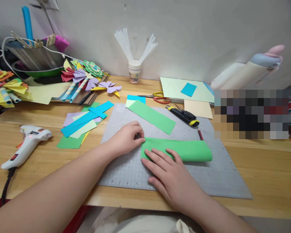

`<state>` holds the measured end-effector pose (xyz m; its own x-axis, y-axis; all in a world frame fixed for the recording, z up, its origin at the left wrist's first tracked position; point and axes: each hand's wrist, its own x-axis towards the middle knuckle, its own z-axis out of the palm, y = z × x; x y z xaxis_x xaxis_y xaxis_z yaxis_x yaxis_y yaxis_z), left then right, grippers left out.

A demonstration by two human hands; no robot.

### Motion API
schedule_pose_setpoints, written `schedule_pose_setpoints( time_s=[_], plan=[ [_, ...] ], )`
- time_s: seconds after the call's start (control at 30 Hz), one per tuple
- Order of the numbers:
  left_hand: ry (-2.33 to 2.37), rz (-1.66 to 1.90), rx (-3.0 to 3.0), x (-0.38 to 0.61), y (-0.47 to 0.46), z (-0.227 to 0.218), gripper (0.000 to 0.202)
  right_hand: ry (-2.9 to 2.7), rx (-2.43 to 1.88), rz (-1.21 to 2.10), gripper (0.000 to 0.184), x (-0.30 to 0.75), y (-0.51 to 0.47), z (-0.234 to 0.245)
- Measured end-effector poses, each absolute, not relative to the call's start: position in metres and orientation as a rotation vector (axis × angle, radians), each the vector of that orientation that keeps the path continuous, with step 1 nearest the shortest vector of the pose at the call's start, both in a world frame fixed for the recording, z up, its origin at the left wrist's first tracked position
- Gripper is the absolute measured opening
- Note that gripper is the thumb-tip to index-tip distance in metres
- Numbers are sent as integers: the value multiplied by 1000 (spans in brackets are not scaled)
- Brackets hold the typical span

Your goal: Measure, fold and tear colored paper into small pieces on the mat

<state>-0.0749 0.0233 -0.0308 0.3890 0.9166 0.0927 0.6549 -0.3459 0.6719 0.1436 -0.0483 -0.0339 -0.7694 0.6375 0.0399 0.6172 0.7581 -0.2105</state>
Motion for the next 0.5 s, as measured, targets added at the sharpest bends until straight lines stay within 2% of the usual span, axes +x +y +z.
schedule_pose_setpoints(
  time_s=[0.5],
  plan=[
    [1348,625,2086,-76,24,-29,3,-2832,-1014,301,39,144,-47,-32]
  ],
)
